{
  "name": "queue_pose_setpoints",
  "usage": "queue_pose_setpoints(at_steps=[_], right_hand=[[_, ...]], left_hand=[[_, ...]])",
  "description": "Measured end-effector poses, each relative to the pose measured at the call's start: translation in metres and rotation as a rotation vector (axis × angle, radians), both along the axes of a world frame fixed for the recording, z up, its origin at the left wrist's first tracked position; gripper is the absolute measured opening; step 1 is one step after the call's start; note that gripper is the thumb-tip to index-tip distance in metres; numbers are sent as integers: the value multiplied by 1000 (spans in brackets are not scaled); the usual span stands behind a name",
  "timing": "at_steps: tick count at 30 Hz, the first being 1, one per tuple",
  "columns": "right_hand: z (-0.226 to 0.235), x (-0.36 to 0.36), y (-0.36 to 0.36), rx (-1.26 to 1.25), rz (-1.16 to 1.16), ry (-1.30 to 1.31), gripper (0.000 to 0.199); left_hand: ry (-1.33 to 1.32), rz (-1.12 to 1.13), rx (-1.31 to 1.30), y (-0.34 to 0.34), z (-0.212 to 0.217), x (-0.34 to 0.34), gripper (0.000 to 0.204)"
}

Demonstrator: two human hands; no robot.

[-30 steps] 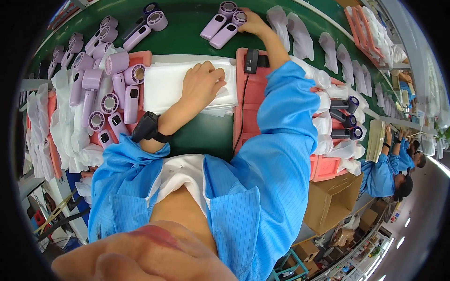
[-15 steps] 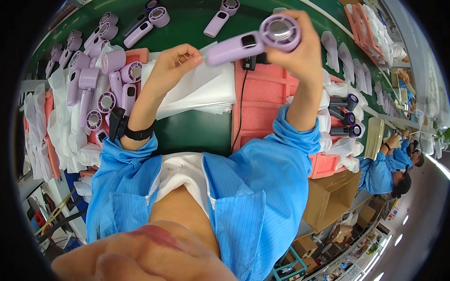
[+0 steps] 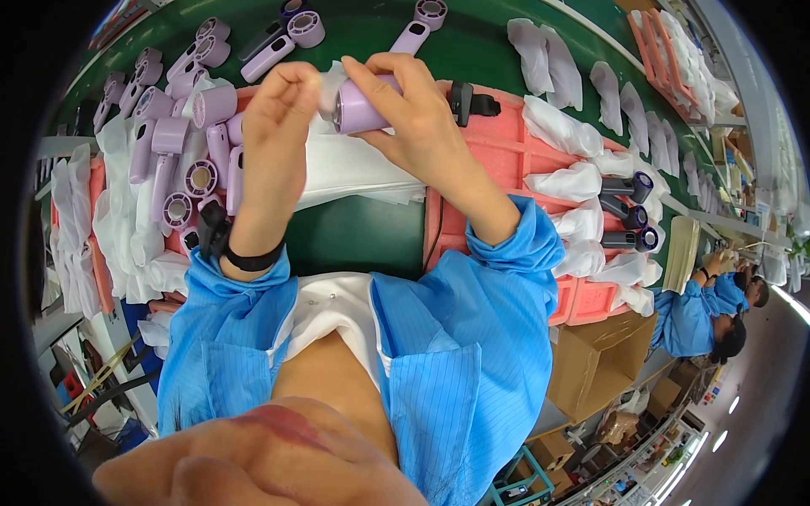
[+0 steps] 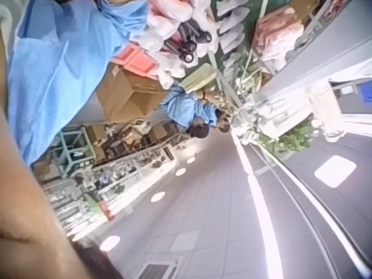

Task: Manually packaging small portable fans into protective pouches on an assembly line.

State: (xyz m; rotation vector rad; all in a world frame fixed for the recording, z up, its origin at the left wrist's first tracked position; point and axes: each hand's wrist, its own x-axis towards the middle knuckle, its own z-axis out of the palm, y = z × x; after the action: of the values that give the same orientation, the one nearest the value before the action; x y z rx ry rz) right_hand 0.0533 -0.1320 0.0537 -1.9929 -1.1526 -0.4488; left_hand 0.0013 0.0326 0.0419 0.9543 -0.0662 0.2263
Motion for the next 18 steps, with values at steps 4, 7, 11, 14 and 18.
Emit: queue_pose_setpoints(at_steps=[4,7,11,14,18], right_hand=[[1,4,-1,11,-58,-78,69],[-2,13,-8,10,-125,-174,65],[-5,16,-15,94,-292,-119,66],[-16,-8,-5,237,-196,295,73],[4,-4,-22,396,217,754,80]], left_hand=[[-453,483,979,-27,0,-13,31],[-692,522,1150,-33,-7,-7,53],[-321,410,1074,-27,4,-12,59],[-313,342,1131,-21,1,-6,60],[-405,196,1034,-3,7,-2,60]])
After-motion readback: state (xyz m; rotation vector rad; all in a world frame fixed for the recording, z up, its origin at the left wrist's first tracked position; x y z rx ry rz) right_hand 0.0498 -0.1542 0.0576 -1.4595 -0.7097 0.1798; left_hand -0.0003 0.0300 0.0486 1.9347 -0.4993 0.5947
